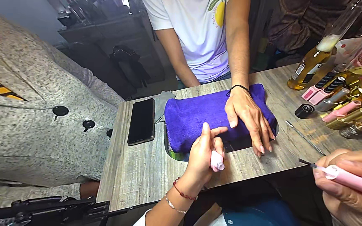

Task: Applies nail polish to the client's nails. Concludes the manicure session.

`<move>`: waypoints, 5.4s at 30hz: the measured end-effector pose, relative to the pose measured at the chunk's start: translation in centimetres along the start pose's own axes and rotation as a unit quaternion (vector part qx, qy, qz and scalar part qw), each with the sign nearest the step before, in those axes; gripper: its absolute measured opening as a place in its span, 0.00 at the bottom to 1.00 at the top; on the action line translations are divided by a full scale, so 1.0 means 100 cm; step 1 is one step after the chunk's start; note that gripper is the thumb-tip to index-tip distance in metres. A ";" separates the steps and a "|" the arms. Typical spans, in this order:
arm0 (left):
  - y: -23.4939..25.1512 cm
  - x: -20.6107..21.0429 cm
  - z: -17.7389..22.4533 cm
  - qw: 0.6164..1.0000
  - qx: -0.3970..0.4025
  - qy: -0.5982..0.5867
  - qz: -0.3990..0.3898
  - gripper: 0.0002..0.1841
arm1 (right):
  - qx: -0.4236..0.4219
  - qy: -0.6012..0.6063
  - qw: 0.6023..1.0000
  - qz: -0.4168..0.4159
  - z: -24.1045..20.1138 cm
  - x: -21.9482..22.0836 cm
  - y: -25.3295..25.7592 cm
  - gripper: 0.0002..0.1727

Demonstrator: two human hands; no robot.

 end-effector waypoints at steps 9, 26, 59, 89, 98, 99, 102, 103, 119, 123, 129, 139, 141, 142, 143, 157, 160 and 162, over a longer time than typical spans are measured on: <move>0.041 0.044 -0.021 0.994 -0.062 -0.042 -0.078 0.32 | 0.101 -0.004 0.993 -0.052 0.021 0.007 0.016 0.17; 0.044 0.063 -0.017 0.992 0.065 0.009 -0.110 0.20 | -0.021 -0.167 0.980 -0.105 -0.002 0.050 0.024 0.08; 0.049 0.061 -0.024 0.994 0.024 -0.017 -0.107 0.21 | 0.076 0.011 0.996 -0.055 0.024 0.045 0.024 0.13; 0.050 0.060 -0.022 0.991 0.003 -0.036 -0.132 0.16 | -0.061 -0.222 0.970 -0.073 0.019 0.072 0.040 0.12; 0.050 0.060 -0.022 0.990 0.007 -0.036 -0.133 0.16 | -0.082 -0.248 0.963 -0.072 0.017 0.073 0.039 0.11; 0.050 0.060 -0.022 0.990 0.006 -0.037 -0.132 0.16 | -0.083 -0.249 0.962 -0.071 0.016 0.073 0.039 0.11; 0.050 0.060 -0.022 0.990 0.004 -0.036 -0.135 0.16 | -0.084 -0.255 0.961 -0.072 0.016 0.073 0.039 0.11; 0.050 0.060 -0.023 0.990 0.003 -0.035 -0.136 0.16 | -0.083 -0.254 0.961 -0.072 0.016 0.073 0.039 0.11; 0.049 0.060 -0.021 0.990 0.006 -0.024 -0.138 0.16 | -0.082 -0.247 0.963 -0.073 0.016 0.073 0.038 0.12; 0.048 0.060 -0.021 0.989 0.007 -0.025 -0.147 0.16 | -0.074 -0.228 0.968 -0.079 0.017 0.072 0.037 0.12; 0.050 0.061 -0.021 0.988 0.013 -0.043 -0.150 0.16 | 0.010 -0.108 0.993 -0.052 0.029 0.066 0.042 0.17; 0.051 0.060 -0.023 0.988 0.014 -0.046 -0.147 0.16 | 0.037 -0.126 0.990 -0.043 0.032 0.067 0.043 0.17; 0.051 0.059 -0.022 0.988 0.014 -0.046 -0.148 0.16 | 0.037 -0.135 0.989 -0.043 0.032 0.067 0.043 0.17; 0.051 0.060 -0.022 0.987 0.014 -0.045 -0.151 0.16 | 0.037 -0.136 0.989 -0.042 0.032 0.067 0.043 0.17; 0.050 0.060 -0.023 0.987 0.014 -0.045 -0.155 0.16 | 0.037 -0.135 0.989 -0.043 0.032 0.067 0.042 0.17; 0.052 0.059 -0.025 0.985 0.005 -0.062 -0.158 0.17 | 0.067 -0.055 0.995 -0.058 0.039 0.066 0.042 0.17; 0.052 0.059 -0.026 0.985 0.006 -0.060 -0.160 0.18 | 0.113 0.010 0.993 -0.037 0.048 0.062 0.042 0.18; 0.051 0.058 -0.026 0.985 0.004 -0.061 -0.161 0.18 | 0.132 0.026 0.990 -0.028 0.051 0.062 0.043 0.18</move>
Point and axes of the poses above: each hand's wrist, its own y-axis towards the middle knuckle, its own x-axis out of the palm, z = x × y, the point moved 10 cm from there along y, towards the middle knuckle, and after that the axes turned 15 degrees about -y, right-handed, at the moved point
